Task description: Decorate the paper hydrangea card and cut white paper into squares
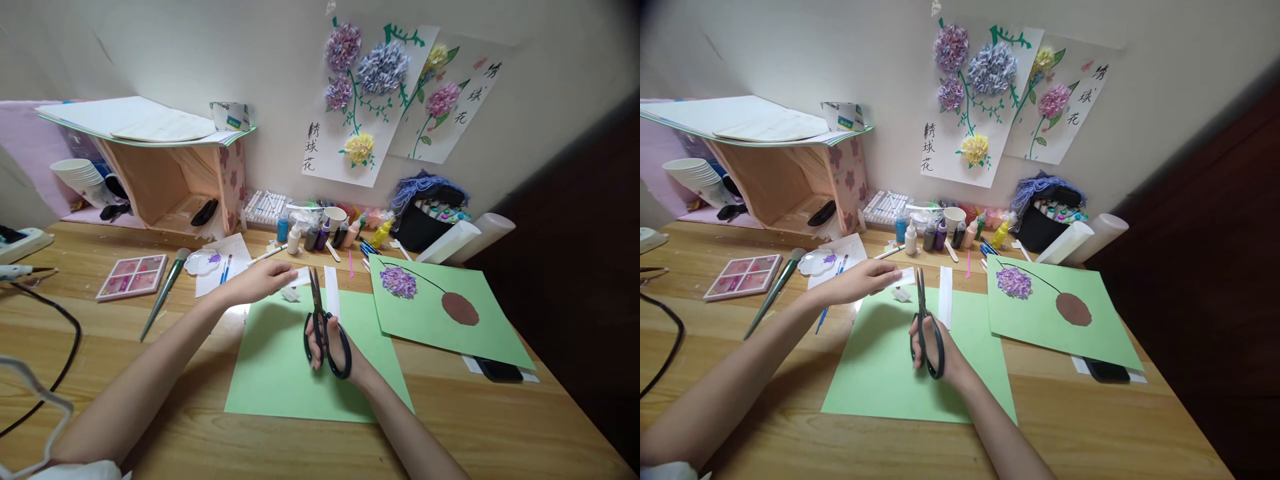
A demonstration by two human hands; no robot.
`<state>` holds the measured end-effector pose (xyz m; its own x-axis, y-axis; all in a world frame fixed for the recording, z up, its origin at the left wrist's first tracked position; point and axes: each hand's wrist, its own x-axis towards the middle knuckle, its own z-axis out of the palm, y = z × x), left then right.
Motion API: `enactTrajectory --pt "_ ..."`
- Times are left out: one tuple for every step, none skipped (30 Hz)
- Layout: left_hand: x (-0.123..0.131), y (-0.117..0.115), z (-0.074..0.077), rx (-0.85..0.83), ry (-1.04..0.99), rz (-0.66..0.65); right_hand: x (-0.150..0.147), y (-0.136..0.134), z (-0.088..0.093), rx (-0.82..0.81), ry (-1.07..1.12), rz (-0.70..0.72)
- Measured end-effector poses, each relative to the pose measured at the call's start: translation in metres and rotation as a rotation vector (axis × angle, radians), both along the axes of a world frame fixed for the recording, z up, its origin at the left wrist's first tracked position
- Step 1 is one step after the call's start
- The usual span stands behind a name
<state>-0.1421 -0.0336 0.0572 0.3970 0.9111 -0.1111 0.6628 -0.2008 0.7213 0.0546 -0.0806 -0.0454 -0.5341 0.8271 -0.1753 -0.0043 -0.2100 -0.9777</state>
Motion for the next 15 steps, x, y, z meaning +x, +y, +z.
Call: enactTrajectory --pt "0.000 0.000 -0.001 0.010 0.007 0.021 0.000 -0.001 -0.001 -0.030 0.040 0.023" --pt "0.000 0.000 -0.001 0.028 0.016 0.045 0.001 -0.002 -0.002 -0.049 0.065 0.051" --pt "0.000 0.001 -0.002 0.055 0.030 0.072 0.001 -0.004 -0.002 -0.056 0.074 0.078" --pt "0.001 0.001 -0.002 0.091 0.046 0.099 0.002 -0.005 -0.001 -0.056 0.070 0.105" --pt "0.001 0.001 -0.003 0.130 0.064 0.122 0.002 -0.007 -0.001 -0.054 0.062 0.124" --pt "0.001 0.001 -0.004 0.165 0.079 0.137 0.002 -0.008 0.001 -0.052 0.054 0.135" --pt "0.002 0.001 -0.005 0.190 0.092 0.144 0.001 -0.009 0.002 -0.050 0.047 0.139" --pt "0.003 0.000 -0.006 0.204 0.101 0.145 0.000 -0.010 0.004 -0.048 0.042 0.139" --pt "0.004 0.000 -0.007 0.212 0.108 0.145 -0.001 -0.011 0.006 -0.045 0.037 0.139" --pt "0.006 -0.001 -0.009 0.214 0.113 0.145 -0.002 -0.011 0.008 -0.040 0.030 0.136" --pt "0.007 -0.001 -0.010 0.214 0.117 0.146 -0.003 -0.011 0.009 -0.036 0.022 0.131" --pt "0.009 -0.001 -0.011 0.213 0.119 0.149 -0.004 -0.011 0.011 -0.032 0.010 0.124" --pt "0.011 -0.002 -0.012 0.207 0.116 0.152 -0.005 -0.011 0.012 -0.026 -0.005 0.114" --pt "0.012 -0.002 -0.013 0.195 0.107 0.157 -0.005 -0.010 0.012 -0.019 -0.023 0.102" --pt "0.012 -0.002 -0.013 0.177 0.094 0.163 -0.005 -0.009 0.012 -0.010 -0.040 0.089"
